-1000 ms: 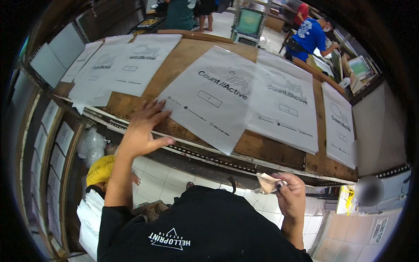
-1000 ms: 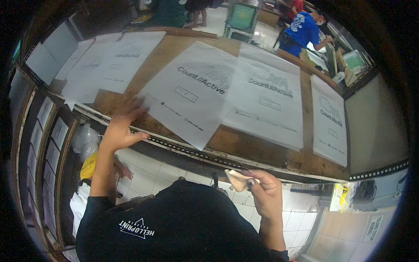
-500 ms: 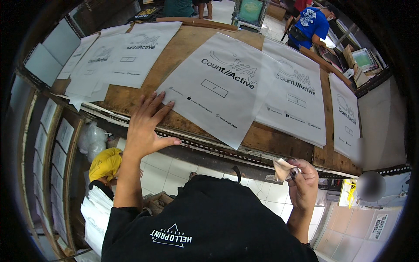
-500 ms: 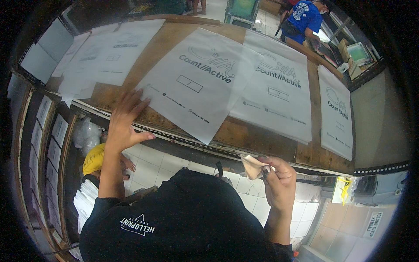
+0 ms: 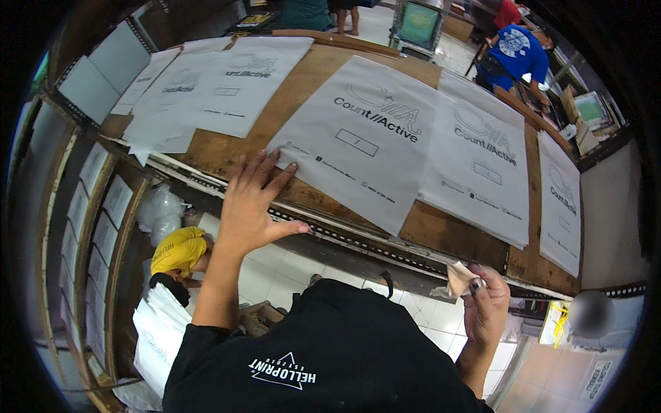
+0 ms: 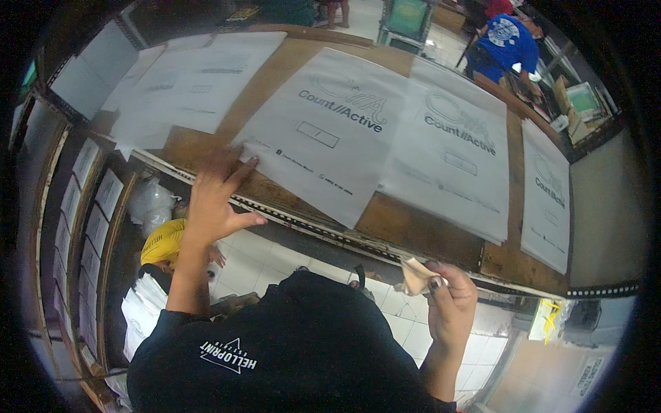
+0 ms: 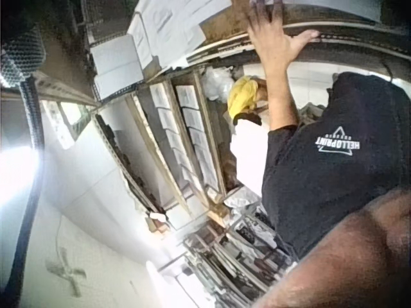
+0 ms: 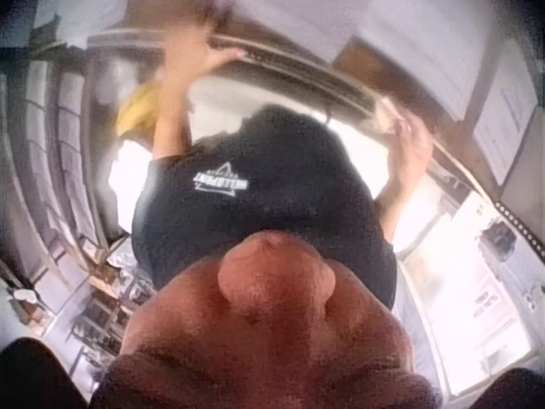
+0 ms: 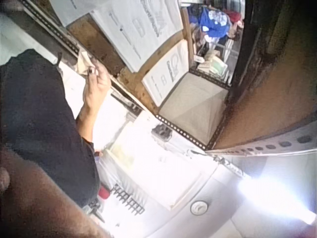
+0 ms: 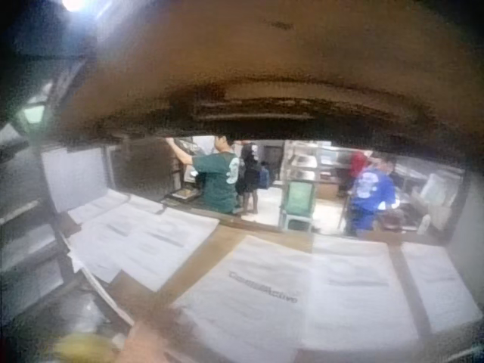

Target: The person cleans small marks off white plastic sheets by applying liquid from a bottle to a small cloth and wiping the sheets one at a time.

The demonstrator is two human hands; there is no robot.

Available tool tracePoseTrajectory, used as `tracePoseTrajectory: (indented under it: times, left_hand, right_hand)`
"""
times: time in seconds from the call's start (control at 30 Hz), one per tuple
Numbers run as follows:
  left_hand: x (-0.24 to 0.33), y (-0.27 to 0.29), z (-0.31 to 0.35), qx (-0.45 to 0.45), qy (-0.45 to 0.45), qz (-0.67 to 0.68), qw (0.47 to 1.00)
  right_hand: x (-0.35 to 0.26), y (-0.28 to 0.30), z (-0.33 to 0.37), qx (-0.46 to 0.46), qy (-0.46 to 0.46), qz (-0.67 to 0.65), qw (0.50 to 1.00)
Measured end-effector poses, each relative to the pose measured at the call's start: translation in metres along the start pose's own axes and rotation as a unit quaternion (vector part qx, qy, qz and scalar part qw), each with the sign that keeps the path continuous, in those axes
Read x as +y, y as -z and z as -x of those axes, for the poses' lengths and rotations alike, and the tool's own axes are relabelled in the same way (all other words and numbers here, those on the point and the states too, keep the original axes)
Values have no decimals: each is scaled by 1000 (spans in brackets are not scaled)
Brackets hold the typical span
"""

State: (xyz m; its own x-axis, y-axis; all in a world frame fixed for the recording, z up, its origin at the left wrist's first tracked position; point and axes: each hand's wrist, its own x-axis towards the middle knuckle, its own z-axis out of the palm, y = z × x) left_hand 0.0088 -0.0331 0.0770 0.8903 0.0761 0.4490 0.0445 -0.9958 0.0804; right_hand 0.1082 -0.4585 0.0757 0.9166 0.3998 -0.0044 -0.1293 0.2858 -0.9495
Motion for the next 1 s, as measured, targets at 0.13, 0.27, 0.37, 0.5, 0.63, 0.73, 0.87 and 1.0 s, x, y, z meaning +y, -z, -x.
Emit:
tracePoseTrajectory:
  times: [0.13,0.27,0.37,0.5,0.63,0.73,0.87,1.0]
  left_hand:
    - [2,-1,8,38,14,7,999]
    - [4,-9,13,71,23,21,997]
    - [5,-11,13,85,18,22,996]
    - [12,-17,14,84,-3,48,995]
    - [26,-22,14,65,-26,74,995]
    - [36,-23,10,58,-43,55,996]
    - [46,-22,9,46,-17,59,997]
    - [51,-18,10,31,0,49,998]
  right_hand:
    - [3,9,-1,-6,5,-11,1000]
    - [1,10,-8,-1,14,-16,1000]
    - [3,15,-18,-9,34,-23,999]
    - [8,25,-32,52,45,-38,997]
    - [7,33,-43,32,56,-29,998]
    - [8,31,-49,74,62,-6,995]
    - [9,23,-52,86,66,-8,994]
    - [9,20,-50,94,66,1,993]
